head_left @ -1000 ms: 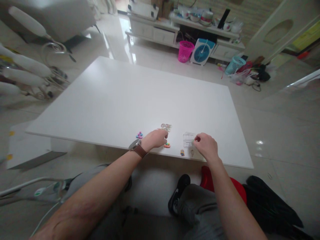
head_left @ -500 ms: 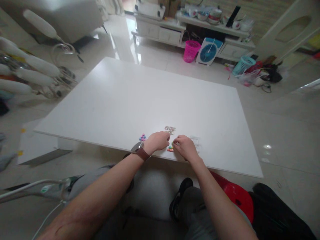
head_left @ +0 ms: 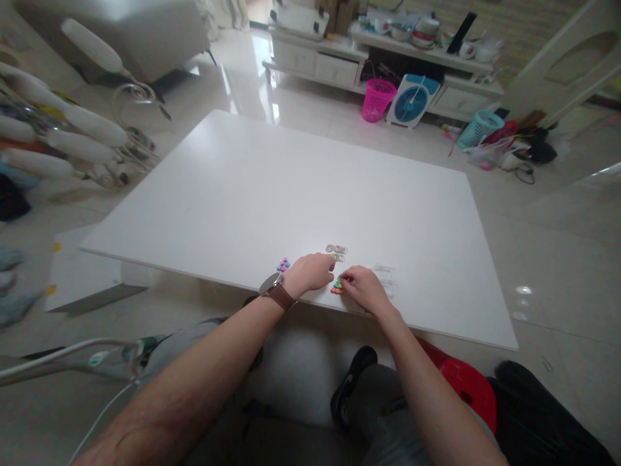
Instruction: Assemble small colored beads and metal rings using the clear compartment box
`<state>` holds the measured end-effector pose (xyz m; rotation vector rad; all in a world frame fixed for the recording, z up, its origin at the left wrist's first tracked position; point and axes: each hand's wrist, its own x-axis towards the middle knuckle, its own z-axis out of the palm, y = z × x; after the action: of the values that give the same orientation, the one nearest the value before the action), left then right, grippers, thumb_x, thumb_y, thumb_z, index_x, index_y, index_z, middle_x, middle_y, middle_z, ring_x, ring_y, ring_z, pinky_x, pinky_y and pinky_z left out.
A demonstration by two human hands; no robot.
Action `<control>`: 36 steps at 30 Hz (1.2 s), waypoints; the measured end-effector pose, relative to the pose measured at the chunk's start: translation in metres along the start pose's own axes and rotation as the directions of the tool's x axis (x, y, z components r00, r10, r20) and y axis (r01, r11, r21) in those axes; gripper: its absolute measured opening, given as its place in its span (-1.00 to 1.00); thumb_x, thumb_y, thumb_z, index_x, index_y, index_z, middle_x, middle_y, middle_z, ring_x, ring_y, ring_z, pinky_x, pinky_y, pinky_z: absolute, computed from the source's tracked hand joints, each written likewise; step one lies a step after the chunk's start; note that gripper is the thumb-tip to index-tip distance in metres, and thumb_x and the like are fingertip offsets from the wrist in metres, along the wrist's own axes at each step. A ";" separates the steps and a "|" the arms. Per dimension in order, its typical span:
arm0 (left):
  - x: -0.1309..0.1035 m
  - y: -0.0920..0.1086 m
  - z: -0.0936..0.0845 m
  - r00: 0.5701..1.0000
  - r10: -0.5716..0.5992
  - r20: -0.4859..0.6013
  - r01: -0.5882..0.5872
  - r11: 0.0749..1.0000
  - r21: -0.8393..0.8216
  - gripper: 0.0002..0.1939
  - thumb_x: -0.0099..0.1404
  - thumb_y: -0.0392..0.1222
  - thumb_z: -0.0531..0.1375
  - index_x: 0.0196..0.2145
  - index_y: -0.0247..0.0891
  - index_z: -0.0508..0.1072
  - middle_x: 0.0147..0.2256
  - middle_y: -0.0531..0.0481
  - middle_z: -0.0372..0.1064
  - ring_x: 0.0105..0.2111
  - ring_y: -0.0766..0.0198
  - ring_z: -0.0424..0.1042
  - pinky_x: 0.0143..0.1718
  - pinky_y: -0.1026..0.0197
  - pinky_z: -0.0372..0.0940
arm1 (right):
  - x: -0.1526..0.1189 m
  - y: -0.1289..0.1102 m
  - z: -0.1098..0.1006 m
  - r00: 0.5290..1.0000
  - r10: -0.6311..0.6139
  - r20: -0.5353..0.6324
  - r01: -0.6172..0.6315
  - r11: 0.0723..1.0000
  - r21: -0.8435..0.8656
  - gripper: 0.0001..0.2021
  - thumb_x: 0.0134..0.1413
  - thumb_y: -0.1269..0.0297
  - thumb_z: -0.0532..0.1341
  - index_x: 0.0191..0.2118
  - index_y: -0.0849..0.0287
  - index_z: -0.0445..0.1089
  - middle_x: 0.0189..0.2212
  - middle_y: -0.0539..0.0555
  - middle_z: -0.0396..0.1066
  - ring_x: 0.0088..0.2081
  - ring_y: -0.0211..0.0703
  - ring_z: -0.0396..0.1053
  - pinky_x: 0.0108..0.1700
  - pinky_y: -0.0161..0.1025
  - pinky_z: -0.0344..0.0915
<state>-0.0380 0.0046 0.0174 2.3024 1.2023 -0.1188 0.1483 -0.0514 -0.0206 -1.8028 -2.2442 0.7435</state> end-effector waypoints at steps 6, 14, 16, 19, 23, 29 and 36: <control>0.001 0.001 0.001 1.000 -0.009 0.012 0.009 1.000 0.016 -0.73 0.27 -0.28 0.12 -0.14 -0.23 0.57 -0.20 -0.17 0.57 -0.16 0.06 0.56 -0.12 0.13 0.40 | -0.003 -0.001 0.000 0.999 -0.012 -0.036 0.014 0.998 0.054 -0.88 0.21 0.36 0.24 -0.29 0.18 0.55 -0.32 0.07 0.48 -0.26 -0.17 0.37 -0.17 -0.28 0.21; 0.007 0.002 0.006 1.000 0.007 0.008 -0.007 1.000 0.020 -0.72 0.27 -0.30 0.11 -0.14 -0.23 0.58 -0.18 -0.19 0.57 -0.14 0.05 0.56 -0.08 0.11 0.39 | 0.002 0.001 0.001 0.999 0.026 -0.031 -0.025 0.999 0.026 -0.87 0.20 0.42 0.22 -0.28 0.16 0.54 -0.30 0.06 0.49 -0.26 -0.18 0.38 -0.17 -0.29 0.22; 0.007 0.004 0.005 1.000 0.000 0.017 0.000 1.000 0.017 -0.72 0.27 -0.29 0.13 -0.13 -0.23 0.58 -0.17 -0.18 0.57 -0.14 0.07 0.55 -0.08 0.12 0.39 | 0.002 0.001 0.002 0.999 0.004 -0.045 -0.003 1.000 0.008 -0.87 0.20 0.43 0.22 -0.29 0.15 0.54 -0.31 0.06 0.48 -0.25 -0.17 0.38 -0.15 -0.28 0.21; 0.006 0.005 0.003 1.000 -0.007 0.028 0.006 1.000 0.014 -0.73 0.28 -0.27 0.13 -0.13 -0.23 0.58 -0.17 -0.18 0.57 -0.14 0.07 0.55 -0.09 0.13 0.39 | 0.001 0.001 0.001 0.998 -0.029 -0.054 0.030 0.999 0.011 -0.86 0.19 0.45 0.22 -0.31 0.15 0.53 -0.32 0.06 0.47 -0.25 -0.17 0.38 -0.15 -0.29 0.22; 0.006 0.005 0.003 1.000 -0.003 0.021 0.002 1.000 0.013 -0.72 0.28 -0.28 0.11 -0.12 -0.23 0.57 -0.15 -0.18 0.57 -0.11 0.05 0.54 -0.07 0.11 0.39 | 0.000 0.001 -0.001 0.995 -0.012 -0.097 0.015 1.000 0.024 -0.86 0.17 0.47 0.21 -0.30 0.16 0.53 -0.30 0.07 0.48 -0.25 -0.17 0.38 -0.14 -0.27 0.23; 0.006 0.002 0.006 1.000 -0.003 0.018 0.002 1.000 0.017 -0.73 0.28 -0.29 0.11 -0.14 -0.22 0.56 -0.17 -0.17 0.57 -0.13 0.06 0.55 -0.08 0.13 0.39 | 0.000 0.002 -0.002 0.998 0.010 -0.056 -0.009 1.000 0.021 -0.82 0.17 0.48 0.18 -0.28 0.17 0.55 -0.30 0.08 0.49 -0.25 -0.17 0.39 -0.13 -0.27 0.23; 0.006 0.002 0.006 1.000 0.007 0.003 -0.007 1.000 0.013 -0.71 0.25 -0.31 0.10 -0.15 -0.23 0.57 -0.17 -0.20 0.57 -0.14 0.03 0.56 -0.09 0.09 0.40 | 0.000 -0.001 -0.001 1.000 -0.013 -0.025 0.014 0.998 0.053 -0.82 0.14 0.50 0.19 -0.30 0.20 0.55 -0.29 0.09 0.51 -0.21 -0.15 0.41 -0.12 -0.27 0.23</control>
<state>-0.0324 0.0052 0.0113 2.3171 1.1951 -0.1281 0.1483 -0.0508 -0.0190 -1.7612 -2.1973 0.7669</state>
